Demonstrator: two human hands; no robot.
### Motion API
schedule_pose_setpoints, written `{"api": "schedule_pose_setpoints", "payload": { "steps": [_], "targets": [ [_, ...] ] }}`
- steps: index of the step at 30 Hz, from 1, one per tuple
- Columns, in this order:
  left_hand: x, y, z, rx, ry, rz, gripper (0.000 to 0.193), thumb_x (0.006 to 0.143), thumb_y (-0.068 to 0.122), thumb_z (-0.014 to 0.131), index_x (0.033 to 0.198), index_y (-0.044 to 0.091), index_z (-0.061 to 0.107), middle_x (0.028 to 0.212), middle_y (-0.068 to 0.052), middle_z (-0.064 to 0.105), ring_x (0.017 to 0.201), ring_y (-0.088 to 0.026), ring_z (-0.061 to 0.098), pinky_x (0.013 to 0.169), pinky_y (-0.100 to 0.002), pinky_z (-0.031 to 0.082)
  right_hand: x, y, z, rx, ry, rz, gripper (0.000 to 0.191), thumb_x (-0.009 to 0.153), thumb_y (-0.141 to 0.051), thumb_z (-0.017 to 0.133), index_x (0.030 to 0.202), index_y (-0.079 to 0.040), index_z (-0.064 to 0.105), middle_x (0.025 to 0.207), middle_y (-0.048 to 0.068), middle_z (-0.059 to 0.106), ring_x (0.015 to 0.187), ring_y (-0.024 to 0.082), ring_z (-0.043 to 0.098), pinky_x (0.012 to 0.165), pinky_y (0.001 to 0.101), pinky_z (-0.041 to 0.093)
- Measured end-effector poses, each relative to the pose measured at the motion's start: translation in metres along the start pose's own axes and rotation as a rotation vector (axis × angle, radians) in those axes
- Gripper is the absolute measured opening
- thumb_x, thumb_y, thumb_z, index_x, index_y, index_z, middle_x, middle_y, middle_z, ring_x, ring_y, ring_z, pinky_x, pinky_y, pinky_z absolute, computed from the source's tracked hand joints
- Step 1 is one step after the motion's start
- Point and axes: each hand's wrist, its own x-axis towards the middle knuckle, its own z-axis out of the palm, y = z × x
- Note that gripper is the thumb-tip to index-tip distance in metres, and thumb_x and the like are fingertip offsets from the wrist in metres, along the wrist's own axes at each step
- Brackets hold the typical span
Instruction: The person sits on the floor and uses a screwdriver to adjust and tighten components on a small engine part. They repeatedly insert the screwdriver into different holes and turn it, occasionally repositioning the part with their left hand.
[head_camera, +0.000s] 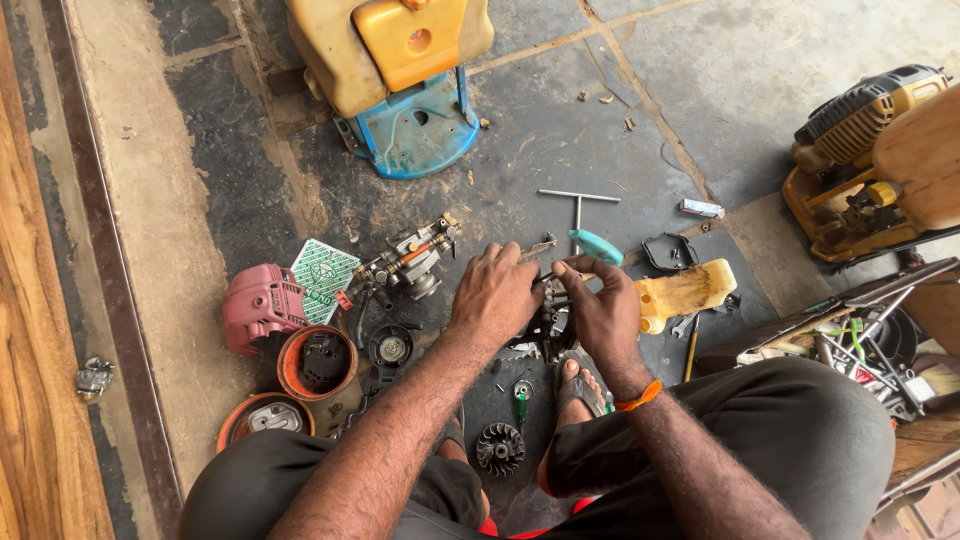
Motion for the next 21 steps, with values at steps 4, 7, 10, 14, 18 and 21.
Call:
{"api": "schedule_pose_setpoints", "payload": {
  "steps": [4,7,10,14,18,21],
  "targets": [
    [-0.001,-0.002,0.001,0.028,-0.024,0.003,0.027,0.092,0.026,0.075,0.108,0.004,0.076,0.109,-0.013,0.063,0.106,-0.024,0.06,0.096,-0.044,0.053,-0.001,0.003,0.0,0.081,0.023,-0.369,0.024,0.098,-0.029,0.072,0.11,-0.009,0.076,0.115,0.004,0.079,0.11,0.019,0.071,0.095,0.0364,0.056],
    [-0.001,-0.004,0.0,0.011,-0.001,0.013,0.029,0.092,0.027,0.076,0.106,0.002,0.076,0.109,-0.015,0.063,0.105,-0.025,0.059,0.095,-0.045,0.053,-0.003,0.004,0.001,0.098,-0.044,-0.304,0.028,0.097,-0.026,0.068,0.119,-0.011,0.076,0.116,0.006,0.074,0.11,0.02,0.07,0.094,0.0369,0.055],
    [-0.001,-0.005,-0.001,0.004,-0.012,0.007,0.029,0.092,0.026,0.075,0.109,0.002,0.075,0.108,-0.014,0.063,0.103,-0.025,0.059,0.093,-0.044,0.053,-0.003,0.004,0.003,0.015,0.002,-0.428,0.032,0.097,-0.022,0.072,0.125,-0.007,0.074,0.119,0.011,0.073,0.117,0.025,0.064,0.095,0.0411,0.051],
    [-0.001,-0.007,0.0,-0.021,-0.003,-0.009,0.03,0.089,0.024,0.075,0.109,0.002,0.074,0.107,-0.014,0.063,0.102,-0.025,0.059,0.092,-0.045,0.052,0.001,0.007,0.006,0.103,0.016,-0.219,0.027,0.094,-0.027,0.078,0.111,-0.006,0.076,0.107,0.006,0.077,0.1,0.017,0.07,0.088,0.0355,0.057],
    [-0.006,-0.008,0.011,-0.035,0.111,0.002,0.014,0.089,0.015,0.07,0.096,0.005,0.076,0.106,-0.014,0.064,0.105,-0.029,0.06,0.093,-0.047,0.052,0.002,0.015,0.007,0.205,0.001,-0.116,0.025,0.096,-0.025,0.075,0.111,-0.006,0.079,0.101,0.006,0.079,0.09,0.012,0.068,0.082,0.0308,0.056],
    [-0.007,-0.012,0.019,-0.052,0.195,0.034,0.012,0.087,0.008,0.065,0.094,0.005,0.075,0.107,-0.014,0.065,0.105,-0.029,0.061,0.093,-0.048,0.051,0.0,0.02,0.012,0.257,-0.026,-0.283,0.024,0.101,-0.023,0.071,0.114,-0.003,0.078,0.107,0.005,0.079,0.097,0.008,0.067,0.088,0.0273,0.055]
  ]
}}
